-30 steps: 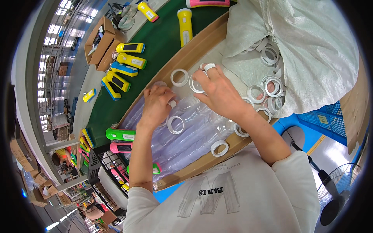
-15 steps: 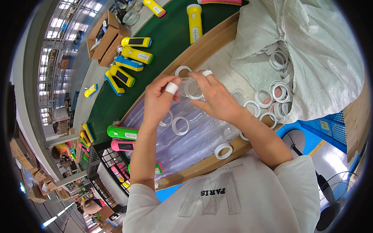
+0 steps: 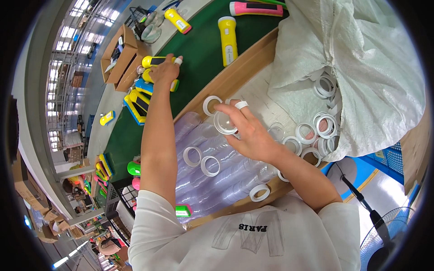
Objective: Assembling the lens caps and rings onto flashlight bodies on a factory assembly line.
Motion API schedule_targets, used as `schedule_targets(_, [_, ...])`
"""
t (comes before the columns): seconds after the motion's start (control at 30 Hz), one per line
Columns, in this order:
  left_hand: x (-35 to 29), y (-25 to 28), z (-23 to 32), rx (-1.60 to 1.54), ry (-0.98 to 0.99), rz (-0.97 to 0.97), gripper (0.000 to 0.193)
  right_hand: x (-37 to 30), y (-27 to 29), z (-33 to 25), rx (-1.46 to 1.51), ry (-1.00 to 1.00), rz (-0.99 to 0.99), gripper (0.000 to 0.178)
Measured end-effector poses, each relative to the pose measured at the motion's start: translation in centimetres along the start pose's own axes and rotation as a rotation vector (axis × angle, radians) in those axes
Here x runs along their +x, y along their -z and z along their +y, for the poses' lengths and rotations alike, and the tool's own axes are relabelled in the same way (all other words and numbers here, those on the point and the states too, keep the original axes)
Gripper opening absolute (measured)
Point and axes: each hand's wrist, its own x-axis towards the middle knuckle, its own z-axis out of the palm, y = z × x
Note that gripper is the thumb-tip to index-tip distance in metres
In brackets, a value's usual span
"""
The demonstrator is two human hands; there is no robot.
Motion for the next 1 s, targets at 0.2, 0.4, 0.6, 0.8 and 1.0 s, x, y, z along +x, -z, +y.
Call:
schedule_targets(0.2, [-5.9, -0.6, -5.4, -0.069, -0.113, 0.015, 0.023, 0.1, 0.7, -0.4, 0.063, 0.027, 0.076, 0.068])
schedule_targets(0.4, [-17.9, 6.2, -9.8, -1.334, -0.171, -0.078, 0.015, -0.5, 0.6, -0.4, 0.102, 0.019, 0.089, 0.068])
schedule_targets(0.6, [-29.7, 10.5, -12.1, -1.542, -0.34, -0.211, 0.021, -0.8, -0.2, -0.7, 0.149, -0.021, 0.068, 0.068])
schedule_targets(0.8, [-32.8, 13.4, -11.2, -1.147, -0.722, -0.217, 0.018, -1.5, -0.6, -1.0, 0.213, -0.017, 0.089, 0.075])
schedule_targets(1.0, [-35.4, 16.4, -8.2, -0.383, -0.797, -0.022, 0.047, -1.9, 0.1, -1.2, 0.085, 0.101, 0.01, 0.08])
